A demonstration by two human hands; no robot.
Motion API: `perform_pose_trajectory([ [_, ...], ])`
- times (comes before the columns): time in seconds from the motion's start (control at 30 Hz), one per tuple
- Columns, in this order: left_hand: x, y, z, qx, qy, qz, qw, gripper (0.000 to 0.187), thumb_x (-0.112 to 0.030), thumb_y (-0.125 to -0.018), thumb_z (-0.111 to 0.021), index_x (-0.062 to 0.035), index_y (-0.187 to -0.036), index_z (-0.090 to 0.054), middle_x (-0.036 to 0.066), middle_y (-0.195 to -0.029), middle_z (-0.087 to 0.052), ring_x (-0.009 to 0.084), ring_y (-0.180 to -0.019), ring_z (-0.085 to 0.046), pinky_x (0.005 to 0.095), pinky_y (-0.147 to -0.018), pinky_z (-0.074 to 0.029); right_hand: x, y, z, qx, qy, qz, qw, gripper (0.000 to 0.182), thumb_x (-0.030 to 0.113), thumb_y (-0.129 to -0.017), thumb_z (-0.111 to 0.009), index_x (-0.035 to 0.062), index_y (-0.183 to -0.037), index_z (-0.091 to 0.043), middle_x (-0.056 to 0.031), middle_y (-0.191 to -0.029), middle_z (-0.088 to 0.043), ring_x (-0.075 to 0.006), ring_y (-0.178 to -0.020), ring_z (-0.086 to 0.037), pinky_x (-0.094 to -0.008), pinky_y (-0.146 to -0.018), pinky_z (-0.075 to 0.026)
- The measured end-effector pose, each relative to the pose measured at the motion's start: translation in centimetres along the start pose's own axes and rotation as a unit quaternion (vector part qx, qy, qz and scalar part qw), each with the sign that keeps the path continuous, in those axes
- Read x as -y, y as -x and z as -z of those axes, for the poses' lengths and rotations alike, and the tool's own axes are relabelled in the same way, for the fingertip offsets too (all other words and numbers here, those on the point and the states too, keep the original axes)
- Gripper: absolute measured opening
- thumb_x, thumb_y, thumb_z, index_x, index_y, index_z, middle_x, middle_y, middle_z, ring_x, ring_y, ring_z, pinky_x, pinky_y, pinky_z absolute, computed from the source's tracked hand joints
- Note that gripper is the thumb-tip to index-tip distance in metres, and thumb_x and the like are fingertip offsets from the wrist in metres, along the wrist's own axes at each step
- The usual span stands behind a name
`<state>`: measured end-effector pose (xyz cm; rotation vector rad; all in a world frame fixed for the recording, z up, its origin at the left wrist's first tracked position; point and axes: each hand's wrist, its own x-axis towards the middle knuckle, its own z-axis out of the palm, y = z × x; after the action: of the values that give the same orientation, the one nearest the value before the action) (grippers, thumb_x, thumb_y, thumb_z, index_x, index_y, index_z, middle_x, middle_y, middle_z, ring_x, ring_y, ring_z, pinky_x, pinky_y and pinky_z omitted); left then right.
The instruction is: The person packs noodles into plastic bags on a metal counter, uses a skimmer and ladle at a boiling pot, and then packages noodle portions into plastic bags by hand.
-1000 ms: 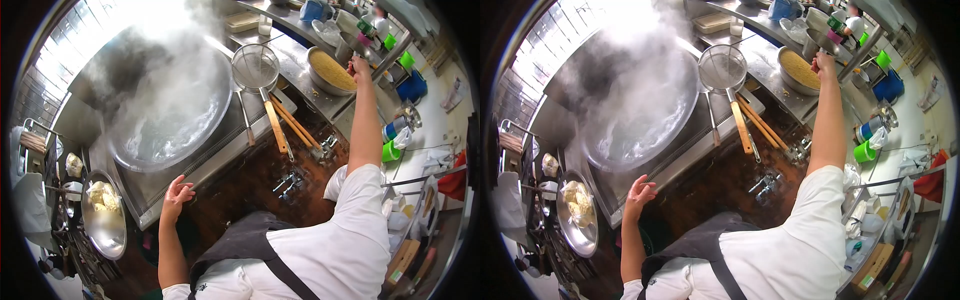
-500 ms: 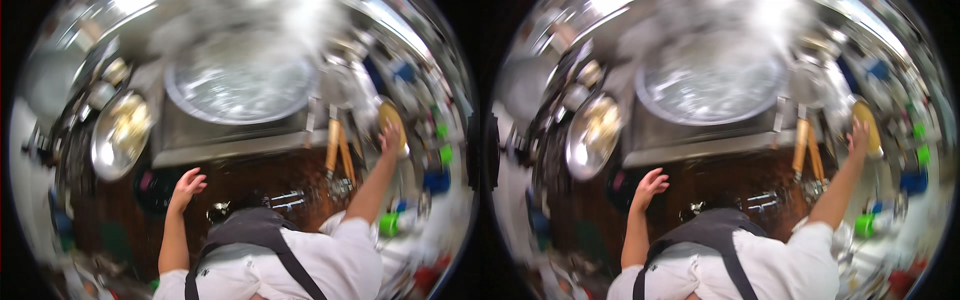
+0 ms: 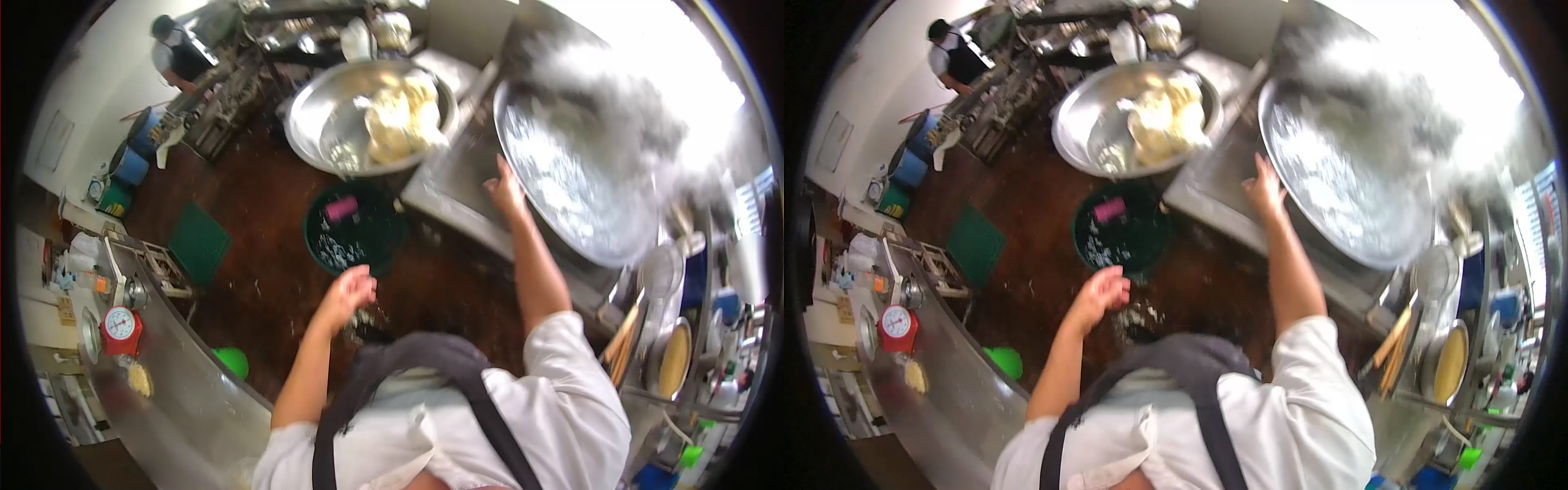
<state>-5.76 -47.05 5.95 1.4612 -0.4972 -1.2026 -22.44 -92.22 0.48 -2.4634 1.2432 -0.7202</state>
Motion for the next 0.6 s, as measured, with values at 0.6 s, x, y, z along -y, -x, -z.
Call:
perform_pose_trajectory([
  [0.6,1.7,8.4,22.5,-0.245,0.118,0.017,0.962,0.044,-0.022,-0.096,-0.062,-0.0034,-0.134,-0.048,0.013,-0.113,-0.065,0.0192,-0.091,-0.066,0.0322,-0.078,-0.053,36.0,-29.7,10.9,-0.314,0.094,0.055,0.943,0.028,0.024,-0.092,-0.058,0.0078,-0.112,-0.067,-0.0139,-0.093,-0.07,-0.0294,-0.083,-0.068,-0.0408,-0.077,-0.054],
])
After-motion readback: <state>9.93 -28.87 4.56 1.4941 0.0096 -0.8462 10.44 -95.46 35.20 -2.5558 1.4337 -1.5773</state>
